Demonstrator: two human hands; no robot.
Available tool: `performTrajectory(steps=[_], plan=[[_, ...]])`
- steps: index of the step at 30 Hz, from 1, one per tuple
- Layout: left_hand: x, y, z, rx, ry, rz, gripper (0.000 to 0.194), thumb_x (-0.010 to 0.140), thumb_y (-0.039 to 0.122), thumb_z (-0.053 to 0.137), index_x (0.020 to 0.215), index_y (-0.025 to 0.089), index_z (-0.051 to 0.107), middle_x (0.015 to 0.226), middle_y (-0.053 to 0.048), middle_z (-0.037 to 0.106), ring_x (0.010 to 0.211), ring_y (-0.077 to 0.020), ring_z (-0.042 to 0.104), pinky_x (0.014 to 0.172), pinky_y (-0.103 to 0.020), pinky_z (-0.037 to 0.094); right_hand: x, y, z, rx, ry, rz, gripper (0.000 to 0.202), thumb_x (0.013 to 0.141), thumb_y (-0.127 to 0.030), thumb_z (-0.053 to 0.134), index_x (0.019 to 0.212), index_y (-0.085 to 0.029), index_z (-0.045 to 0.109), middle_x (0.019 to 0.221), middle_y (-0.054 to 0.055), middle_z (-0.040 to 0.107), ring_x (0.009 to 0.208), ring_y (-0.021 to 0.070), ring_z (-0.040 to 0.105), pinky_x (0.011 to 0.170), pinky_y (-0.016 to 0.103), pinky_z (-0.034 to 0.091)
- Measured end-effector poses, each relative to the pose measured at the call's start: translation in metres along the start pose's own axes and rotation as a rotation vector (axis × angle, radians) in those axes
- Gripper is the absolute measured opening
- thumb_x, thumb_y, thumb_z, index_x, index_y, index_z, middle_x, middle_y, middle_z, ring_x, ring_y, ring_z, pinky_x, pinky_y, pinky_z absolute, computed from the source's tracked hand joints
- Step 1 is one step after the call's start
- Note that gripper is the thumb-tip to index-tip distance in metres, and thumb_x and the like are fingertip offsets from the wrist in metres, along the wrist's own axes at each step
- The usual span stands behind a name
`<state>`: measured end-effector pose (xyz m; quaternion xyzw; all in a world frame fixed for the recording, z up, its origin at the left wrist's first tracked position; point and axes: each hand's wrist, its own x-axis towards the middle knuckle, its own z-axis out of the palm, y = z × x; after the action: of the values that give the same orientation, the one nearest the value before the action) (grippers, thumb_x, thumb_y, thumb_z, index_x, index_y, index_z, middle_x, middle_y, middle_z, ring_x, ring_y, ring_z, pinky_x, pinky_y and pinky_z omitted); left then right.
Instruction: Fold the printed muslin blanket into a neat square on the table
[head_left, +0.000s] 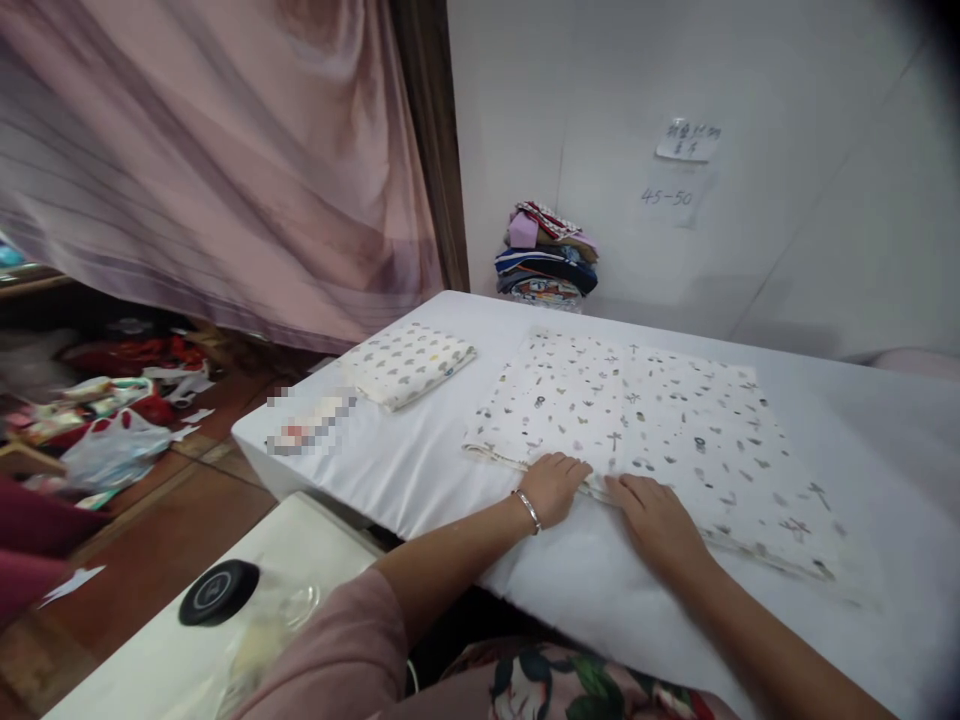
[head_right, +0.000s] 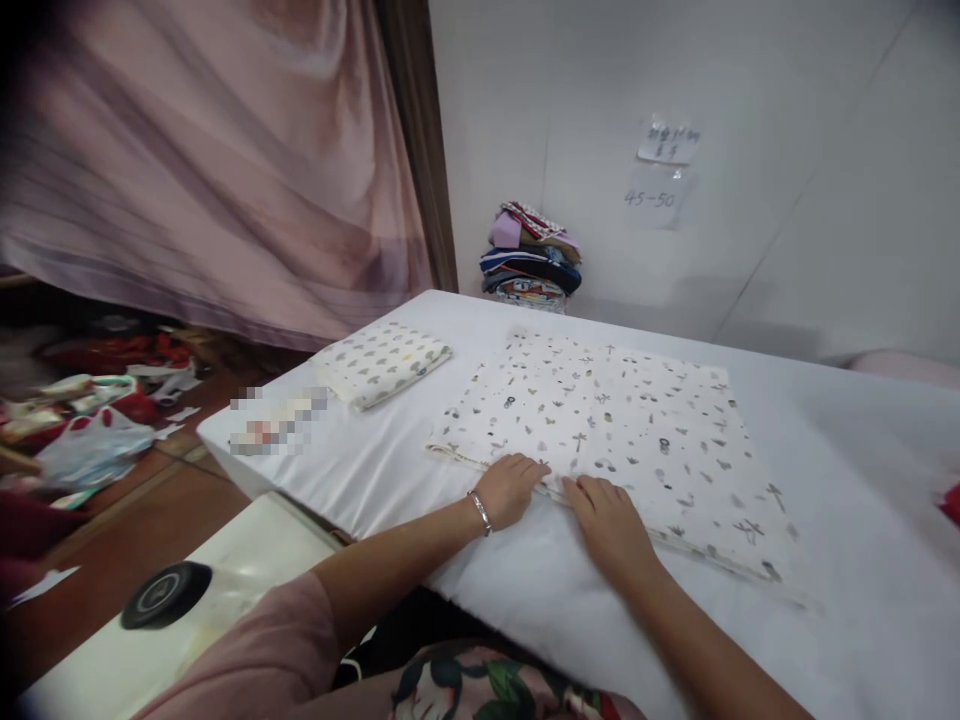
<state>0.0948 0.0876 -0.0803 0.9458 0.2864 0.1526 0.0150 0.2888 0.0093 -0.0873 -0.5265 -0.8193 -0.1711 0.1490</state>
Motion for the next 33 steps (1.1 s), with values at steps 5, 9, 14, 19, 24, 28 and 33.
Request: performTrajectory(steps=[5,9,14,19,24,28,33], plan=[[0.0,0.002,-0.001,-0.072,0.004,-0.05,0.038,0.076,0.009,0.044,0.114,0.015,0.046,0.096,-0.006,0.059,0.088,-0.018,0.049,0.078,-0.032,0.038,0.021,-0.017,0.012,0.072,0.002,-0.014,0.028,0.084,-0.011,0.038,0.105,-0.014,0.056,0.092,0.01,0.058,0.082,0.0212,0.051,0.068,0.032,0.039],[-0.009,-0.007,-0.009,-0.054,0.0,-0.061,0.038,0.075,0.011,0.047,0.113,0.018,0.049,0.103,-0.007,0.057,0.095,-0.0187,0.048,0.081,-0.034,0.038,0.023,-0.017,0.02,0.136,0.037,-0.052,0.027,0.085,-0.011,0.037,0.098,-0.014,0.06,0.088,0.009,0.058,0.079,0.0207,0.051,0.068,0.032,0.04],[-0.047,-0.049,-0.032,-0.05,0.199,-0.328,0.038,0.071,0.012,0.051,0.109,0.019,0.053,0.109,-0.007,0.055,0.102,-0.0189,0.046,0.087,-0.035,0.038,0.02,-0.013,0.022,0.163,0.052,-0.038,0.029,0.083,-0.01,0.036,0.101,-0.014,0.059,0.094,0.011,0.058,0.086,0.0221,0.051,0.072,0.034,0.042],[-0.09,-0.095,-0.047,0.02,0.282,-0.786,0.026,0.075,0.022,0.052,0.1,0.015,0.057,0.1,-0.009,0.058,0.093,-0.0206,0.051,0.082,-0.035,0.042,0.021,-0.014,0.02,0.182,0.048,-0.04,0.03,0.084,-0.011,0.036,0.102,-0.014,0.059,0.094,0.011,0.058,0.085,0.0222,0.051,0.074,0.036,0.043],[-0.092,-0.105,-0.046,-0.024,0.172,-0.872,0.026,0.073,0.027,0.055,0.098,0.017,0.059,0.089,-0.005,0.062,0.084,-0.0197,0.054,0.076,-0.033,0.042,0.021,-0.013,0.02,0.203,0.068,-0.032,0.03,0.085,-0.013,0.035,0.102,-0.017,0.06,0.093,0.011,0.058,0.085,0.0216,0.052,0.073,0.035,0.044],[-0.08,-0.104,-0.042,-0.134,0.185,-0.914,0.025,0.073,0.025,0.054,0.096,0.019,0.06,0.086,-0.003,0.063,0.08,-0.0173,0.055,0.072,-0.029,0.042,0.019,-0.012,0.024,0.201,0.061,-0.034,0.03,0.084,-0.013,0.037,0.103,-0.016,0.06,0.094,0.011,0.058,0.086,0.0222,0.052,0.074,0.036,0.044],[-0.074,-0.105,-0.039,-0.245,0.21,-0.99,0.027,0.071,0.025,0.053,0.097,0.021,0.061,0.08,-0.001,0.063,0.073,-0.015,0.057,0.065,-0.025,0.042,0.018,-0.011,0.025,0.195,0.045,-0.04,0.03,0.083,-0.011,0.038,0.104,-0.013,0.059,0.096,0.012,0.057,0.087,0.0228,0.051,0.076,0.036,0.043]])
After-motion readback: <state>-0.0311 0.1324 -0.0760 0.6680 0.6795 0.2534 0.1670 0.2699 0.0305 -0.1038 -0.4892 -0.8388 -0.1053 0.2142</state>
